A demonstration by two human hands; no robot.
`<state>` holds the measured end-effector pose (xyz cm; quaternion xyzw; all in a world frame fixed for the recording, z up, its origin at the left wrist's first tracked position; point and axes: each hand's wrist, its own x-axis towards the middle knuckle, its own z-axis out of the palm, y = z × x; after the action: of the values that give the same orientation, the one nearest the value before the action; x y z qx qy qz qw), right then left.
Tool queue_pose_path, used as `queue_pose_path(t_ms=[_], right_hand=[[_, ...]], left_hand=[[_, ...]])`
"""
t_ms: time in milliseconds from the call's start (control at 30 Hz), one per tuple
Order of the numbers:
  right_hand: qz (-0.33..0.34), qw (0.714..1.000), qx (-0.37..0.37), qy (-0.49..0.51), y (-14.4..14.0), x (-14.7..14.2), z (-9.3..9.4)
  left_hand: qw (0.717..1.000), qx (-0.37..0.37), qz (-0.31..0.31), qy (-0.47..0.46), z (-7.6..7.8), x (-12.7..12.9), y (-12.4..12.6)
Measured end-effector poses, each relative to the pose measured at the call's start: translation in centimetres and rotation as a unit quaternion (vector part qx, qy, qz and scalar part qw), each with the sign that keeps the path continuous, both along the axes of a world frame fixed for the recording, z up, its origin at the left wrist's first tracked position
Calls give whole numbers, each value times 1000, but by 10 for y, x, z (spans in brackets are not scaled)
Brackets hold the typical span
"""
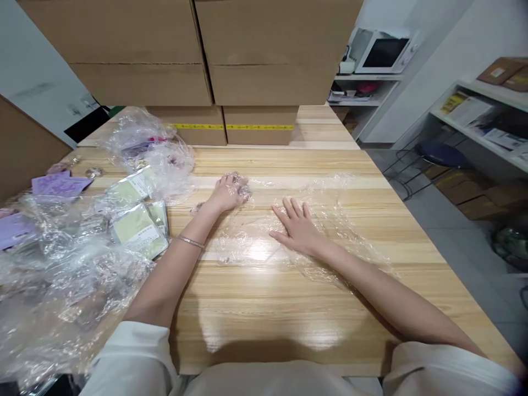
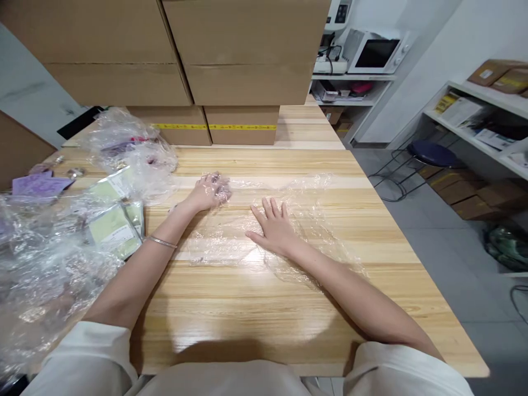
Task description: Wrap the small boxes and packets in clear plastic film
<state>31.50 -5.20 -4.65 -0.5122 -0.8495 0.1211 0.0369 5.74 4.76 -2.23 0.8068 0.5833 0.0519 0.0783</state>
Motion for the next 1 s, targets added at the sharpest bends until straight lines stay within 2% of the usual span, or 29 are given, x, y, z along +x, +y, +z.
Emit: queue_pose_path(t_ms=[67,167,267,333,400,500,533,567,600,667,733,800,867,933,1000], right_hand=[[-2,1000,4,-11,0,-1,2],[-2,1000,12,-15,0,-2,0],[-7,1000,15,-16,1,-2,-2],[-9,1000,14,-15,1,-2,-2],[-9,1000,14,-10,1,-3,-3],[-10,1000,12,8,0,-5,0],[-10,1000,5,25,0,-5,2],[-12,998,-10,54,1,-4,4],[-20,995,-31,92,3,-2,8],[-47,982,-71,170,8,6,18],[-98,966,-73,227,15,20,32],[-149,961,-30,230,19,34,49],[-188,966,-19,178,17,42,66],[-194,975,-58,91,8,40,79],[-171,980,-97,22,-6,30,83]], left_hand=[[999,9,14,37,8,-1,-2],[996,-39,39,66,21,-5,-9],[991,-100,64,59,30,-15,-13],[989,-112,93,32,37,-22,-14],[988,-67,141,3,48,-26,-15],[976,102,191,-26,70,-14,-28],[974,145,169,-46,76,-4,-35],[976,156,129,-76,81,9,-44],[982,142,63,-111,82,24,-54],[977,45,-85,-189,77,55,-75],[954,-51,-156,-250,61,81,-92],[946,-86,-154,-273,43,97,-103],[948,-133,-138,-255,29,102,-106],[945,-190,-129,-232,24,100,-102],[940,-220,-128,-225,26,94,-95]])
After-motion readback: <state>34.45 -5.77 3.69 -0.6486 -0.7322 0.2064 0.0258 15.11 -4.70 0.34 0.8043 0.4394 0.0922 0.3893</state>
